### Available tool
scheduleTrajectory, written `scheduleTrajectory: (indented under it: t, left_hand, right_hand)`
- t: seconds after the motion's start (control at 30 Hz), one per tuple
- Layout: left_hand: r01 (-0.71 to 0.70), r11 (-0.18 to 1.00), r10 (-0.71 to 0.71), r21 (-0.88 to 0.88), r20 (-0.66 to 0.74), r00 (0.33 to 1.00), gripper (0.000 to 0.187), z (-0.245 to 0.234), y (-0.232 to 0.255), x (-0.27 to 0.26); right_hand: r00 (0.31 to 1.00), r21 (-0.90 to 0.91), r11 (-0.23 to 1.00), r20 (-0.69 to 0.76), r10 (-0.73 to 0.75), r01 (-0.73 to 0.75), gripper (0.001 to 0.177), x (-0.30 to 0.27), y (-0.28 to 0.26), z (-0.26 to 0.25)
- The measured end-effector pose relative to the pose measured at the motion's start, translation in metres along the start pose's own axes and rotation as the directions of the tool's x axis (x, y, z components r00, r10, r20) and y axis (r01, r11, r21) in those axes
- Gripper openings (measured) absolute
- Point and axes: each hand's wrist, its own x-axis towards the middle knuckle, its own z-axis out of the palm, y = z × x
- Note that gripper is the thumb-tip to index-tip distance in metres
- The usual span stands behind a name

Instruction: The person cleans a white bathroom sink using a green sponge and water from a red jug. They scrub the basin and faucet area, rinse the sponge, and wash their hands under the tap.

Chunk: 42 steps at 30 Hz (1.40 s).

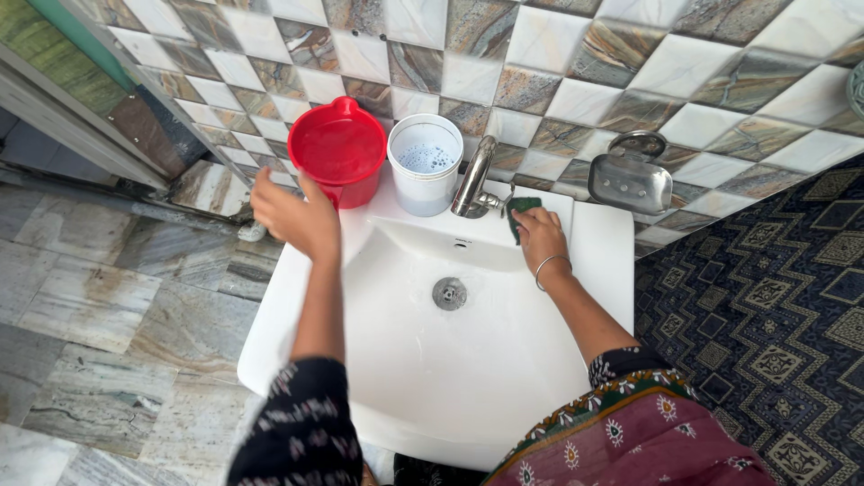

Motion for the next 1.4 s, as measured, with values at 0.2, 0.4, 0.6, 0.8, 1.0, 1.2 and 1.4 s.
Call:
scheduleTrajectory:
  t: [0.2, 0.4, 0.6, 0.8, 1.0, 1.2, 1.4]
  left_hand:
    - [-0.183, 0.898, 0.371, -0.399, 0.466, 0.803, 0.026, 0.008, 0.033, -0.169]
    - [-0.629, 0.765, 0.465, -0.139, 0.795, 0.390, 0.076, 0.060, 0.054, -0.203]
    - [-0.762, 0.647, 0.208, 0.040, 0.952, 0.226, 0.103, 0.052, 0.068, -0.196]
    - [-0.741, 0.667, 0.153, 0.078, 0.959, 0.238, 0.102, 0.057, 0.076, -0.196]
    - [-0.723, 0.687, 0.130, 0.069, 0.968, 0.216, 0.100, 0.061, 0.079, -0.191]
    - [-0.709, 0.702, 0.109, 0.070, 0.973, 0.204, 0.101, 0.062, 0.081, -0.190]
    - [-0.688, 0.723, 0.100, 0.069, 0.974, 0.202, 0.101, 0.061, 0.080, -0.187]
  right_hand:
    - [0.996, -0.046, 0.995, -0.015, -0.092, 0.091, 0.033, -0.001, -0.002, -0.001]
    - [0.992, -0.082, 0.990, -0.036, -0.121, 0.117, 0.026, 0.025, 0.004, 0.008]
    - [0.990, -0.116, 0.983, 0.018, -0.139, 0.140, 0.033, -0.005, 0.010, -0.002]
    - [0.987, -0.180, 0.971, -0.002, -0.163, 0.160, 0.033, 0.040, 0.022, 0.017]
    - [0.987, -0.202, 0.972, 0.130, -0.095, 0.120, 0.041, -0.010, 0.017, -0.008]
    - [0.994, -0.185, 0.978, 0.079, -0.082, 0.096, 0.036, 0.043, 0.018, 0.005]
    - [0.992, -0.176, 0.982, 0.119, -0.052, 0.072, 0.034, -0.027, 0.010, -0.008]
